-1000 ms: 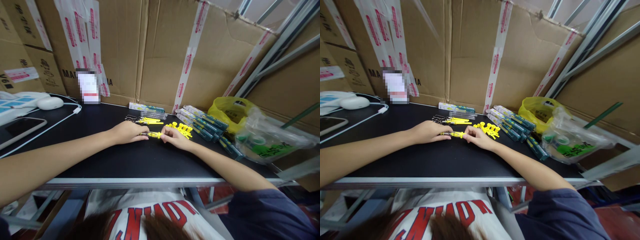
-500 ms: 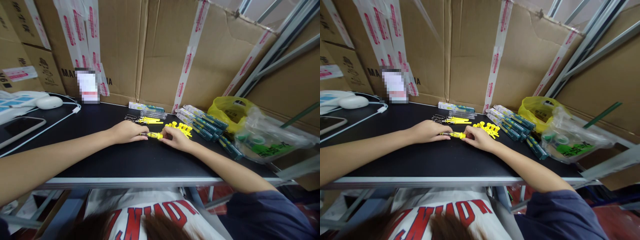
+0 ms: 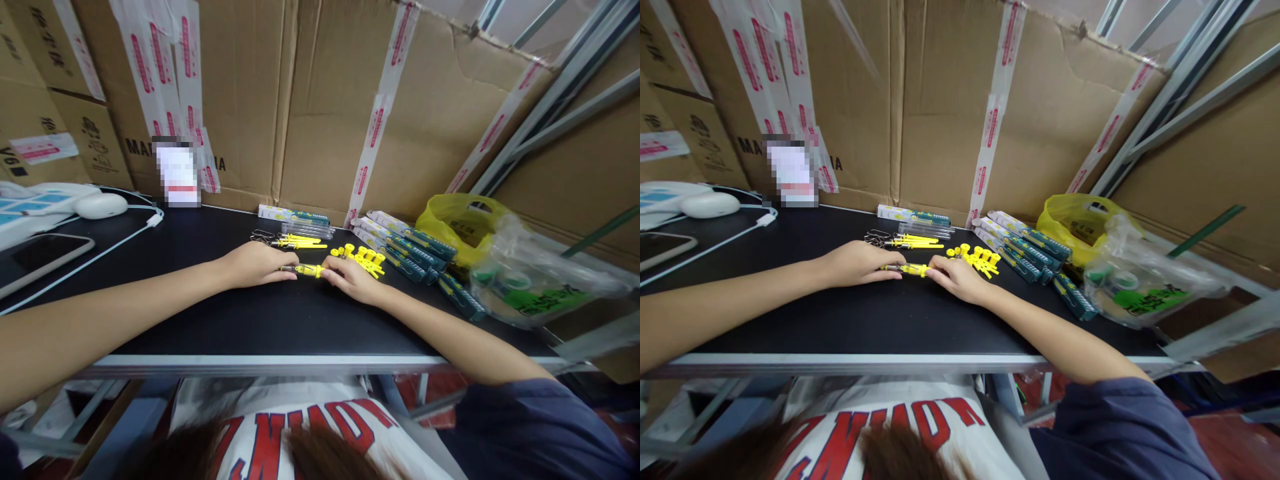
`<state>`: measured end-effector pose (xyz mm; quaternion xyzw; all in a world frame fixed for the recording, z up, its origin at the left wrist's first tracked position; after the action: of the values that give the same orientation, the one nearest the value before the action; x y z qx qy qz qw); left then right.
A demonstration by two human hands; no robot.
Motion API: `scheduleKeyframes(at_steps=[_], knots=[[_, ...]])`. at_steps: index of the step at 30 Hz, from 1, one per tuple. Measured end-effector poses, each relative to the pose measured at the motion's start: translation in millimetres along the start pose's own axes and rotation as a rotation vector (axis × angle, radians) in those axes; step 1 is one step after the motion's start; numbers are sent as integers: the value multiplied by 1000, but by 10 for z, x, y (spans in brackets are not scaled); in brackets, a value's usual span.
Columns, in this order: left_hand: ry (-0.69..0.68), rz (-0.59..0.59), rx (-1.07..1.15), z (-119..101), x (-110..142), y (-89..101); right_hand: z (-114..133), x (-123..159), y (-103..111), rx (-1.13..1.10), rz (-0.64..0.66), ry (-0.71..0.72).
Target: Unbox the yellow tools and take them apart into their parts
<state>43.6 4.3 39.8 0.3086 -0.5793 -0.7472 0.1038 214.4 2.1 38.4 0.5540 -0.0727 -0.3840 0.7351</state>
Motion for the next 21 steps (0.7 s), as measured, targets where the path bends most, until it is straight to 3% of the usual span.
scheduleKeyframes(at_steps=[7,21], knots=[[-17,-26,4,16,9,-13,18,7,13,-27,-39,40],[-1,-32,35,10,3,-6,30,9,50,163,-40,43]])
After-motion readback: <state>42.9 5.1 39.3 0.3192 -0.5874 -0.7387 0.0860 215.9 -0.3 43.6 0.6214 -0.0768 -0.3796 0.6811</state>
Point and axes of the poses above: each hand's wrist, its own x-axis away from the middle knuckle, its own y-axis out of the back of the hand, z = x × y, the point moved 6 cm from there along -x, towards the middle knuckle, and after that the axes turned 2 degrees about -z, right-handed, at the moved point
